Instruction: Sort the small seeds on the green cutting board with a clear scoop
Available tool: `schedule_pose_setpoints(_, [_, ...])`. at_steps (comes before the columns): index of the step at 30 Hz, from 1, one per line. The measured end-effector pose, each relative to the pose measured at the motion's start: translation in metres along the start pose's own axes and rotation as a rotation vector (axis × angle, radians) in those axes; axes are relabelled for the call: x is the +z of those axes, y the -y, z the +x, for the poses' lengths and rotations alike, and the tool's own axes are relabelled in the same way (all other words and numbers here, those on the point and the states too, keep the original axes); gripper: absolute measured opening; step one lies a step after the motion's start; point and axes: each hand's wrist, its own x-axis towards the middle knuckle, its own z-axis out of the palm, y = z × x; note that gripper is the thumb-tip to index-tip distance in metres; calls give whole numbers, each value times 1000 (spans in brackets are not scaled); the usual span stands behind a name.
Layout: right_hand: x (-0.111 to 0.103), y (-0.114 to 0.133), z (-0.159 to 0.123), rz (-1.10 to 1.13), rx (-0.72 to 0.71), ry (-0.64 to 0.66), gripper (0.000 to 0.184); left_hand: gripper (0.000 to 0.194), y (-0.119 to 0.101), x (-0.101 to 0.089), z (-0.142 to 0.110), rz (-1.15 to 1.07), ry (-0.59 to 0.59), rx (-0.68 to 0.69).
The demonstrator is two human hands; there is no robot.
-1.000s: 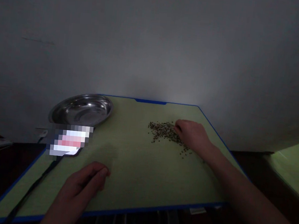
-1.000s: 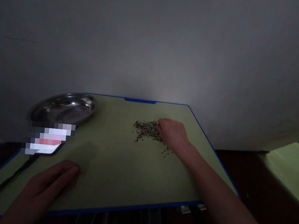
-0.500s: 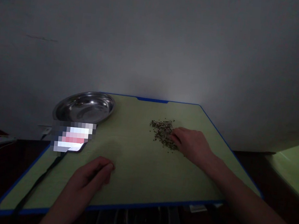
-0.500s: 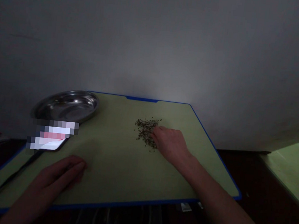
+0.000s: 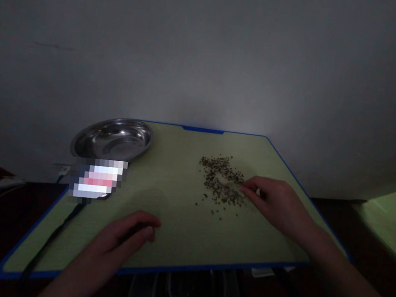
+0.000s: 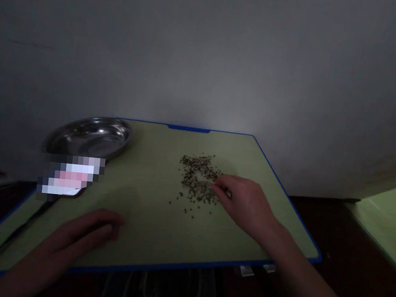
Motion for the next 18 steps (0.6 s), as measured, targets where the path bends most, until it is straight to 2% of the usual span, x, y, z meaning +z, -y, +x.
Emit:
schedule_pose_setpoints(5, [0, -16, -11, 264, 89, 45, 24, 32, 0, 1, 1, 26, -32, 7])
schedule_pose_setpoints(10, [9, -34, -24, 357, 169, 74, 25, 29, -2, 2, 0, 8, -36, 42])
schedule_pose_setpoints(18, [29, -14, -11, 361, 133, 169, 24, 26, 1, 4, 0, -27, -54, 51])
